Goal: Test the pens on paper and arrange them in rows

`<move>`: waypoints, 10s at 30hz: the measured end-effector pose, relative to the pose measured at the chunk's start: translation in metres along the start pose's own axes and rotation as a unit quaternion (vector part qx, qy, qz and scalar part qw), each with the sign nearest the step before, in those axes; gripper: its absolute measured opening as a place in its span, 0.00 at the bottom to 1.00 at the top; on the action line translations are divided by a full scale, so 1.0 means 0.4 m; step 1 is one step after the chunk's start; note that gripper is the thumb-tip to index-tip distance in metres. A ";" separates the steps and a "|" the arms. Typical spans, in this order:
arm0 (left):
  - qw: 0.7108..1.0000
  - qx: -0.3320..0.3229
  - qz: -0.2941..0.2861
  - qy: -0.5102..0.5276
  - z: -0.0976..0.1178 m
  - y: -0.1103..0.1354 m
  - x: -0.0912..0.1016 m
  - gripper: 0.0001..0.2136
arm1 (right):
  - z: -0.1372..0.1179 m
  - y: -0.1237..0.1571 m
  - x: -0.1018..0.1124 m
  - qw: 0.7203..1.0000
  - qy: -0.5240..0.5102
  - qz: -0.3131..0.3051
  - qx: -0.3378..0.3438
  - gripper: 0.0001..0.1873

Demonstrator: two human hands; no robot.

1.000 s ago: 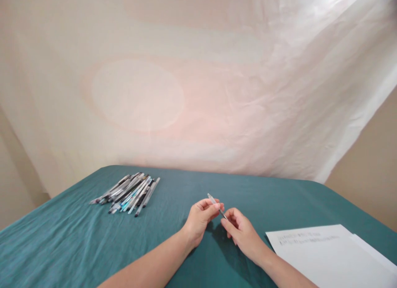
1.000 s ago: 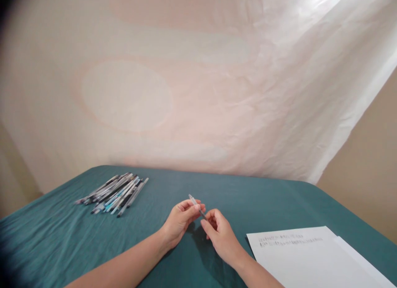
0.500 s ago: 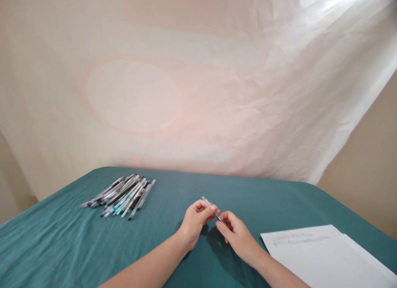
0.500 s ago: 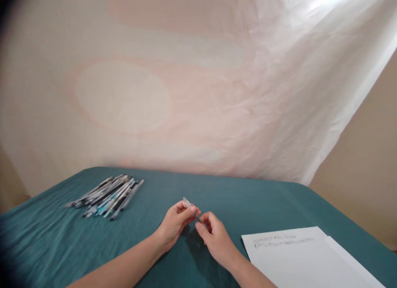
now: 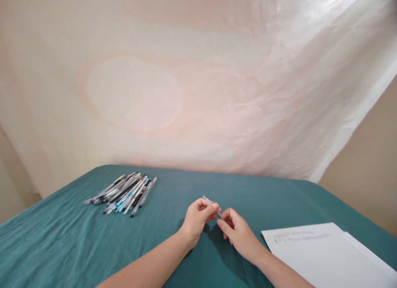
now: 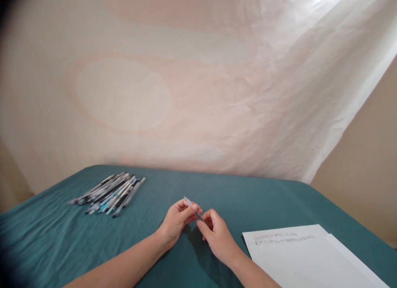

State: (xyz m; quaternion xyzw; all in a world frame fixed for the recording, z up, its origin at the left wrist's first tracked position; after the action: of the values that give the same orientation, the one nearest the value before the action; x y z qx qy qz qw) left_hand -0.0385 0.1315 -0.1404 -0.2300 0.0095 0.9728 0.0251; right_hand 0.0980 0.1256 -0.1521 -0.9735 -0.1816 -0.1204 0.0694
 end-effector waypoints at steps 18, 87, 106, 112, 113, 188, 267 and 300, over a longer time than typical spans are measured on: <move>0.993 -0.022 0.087 0.080 0.029 -0.057 0.070 0.13 | -0.012 -0.006 0.003 0.999 0.044 -0.010 0.023 0.18; 0.991 0.082 0.006 0.110 0.005 -0.054 0.062 0.09 | 0.008 -0.012 0.015 0.999 0.041 0.025 0.021 0.16; 0.993 0.105 -0.059 -0.001 -0.021 -0.013 0.016 0.11 | -0.002 -0.008 0.012 1.000 -0.001 0.008 0.028 0.13; 0.993 0.091 -0.069 -0.020 -0.019 -0.010 0.011 0.13 | -0.009 -0.009 0.011 0.999 0.037 0.003 0.029 0.12; 0.993 0.089 -0.069 -0.024 -0.018 -0.010 0.010 0.13 | -0.009 -0.009 0.011 0.999 0.037 0.003 0.028 0.12; 0.989 0.125 -0.079 -0.016 -0.011 -0.017 0.008 0.11 | 0.148 -0.159 0.359 0.804 0.526 0.250 -0.122 0.15; 0.997 0.066 -0.040 -0.004 -0.009 -0.009 0.003 0.12 | 0.229 -0.186 0.479 0.888 0.378 0.247 -0.089 0.14; 0.997 0.026 -0.027 0.061 -0.008 -0.018 0.008 0.09 | -0.088 -0.090 0.038 0.979 0.189 0.018 0.077 0.08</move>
State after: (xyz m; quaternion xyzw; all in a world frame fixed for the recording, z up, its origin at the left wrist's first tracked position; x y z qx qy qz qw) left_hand -0.0396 0.1385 -0.1446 -0.2883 0.0301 0.9554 0.0571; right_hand 0.0909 0.1577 -0.1110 -0.9280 -0.1560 -0.2868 0.1795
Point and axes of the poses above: each hand's wrist, its own y-axis away from the middle knuckle, its own x-axis out of the back of the hand, z = x × y, the point moved 3 cm from there along -y, towards the middle knuckle
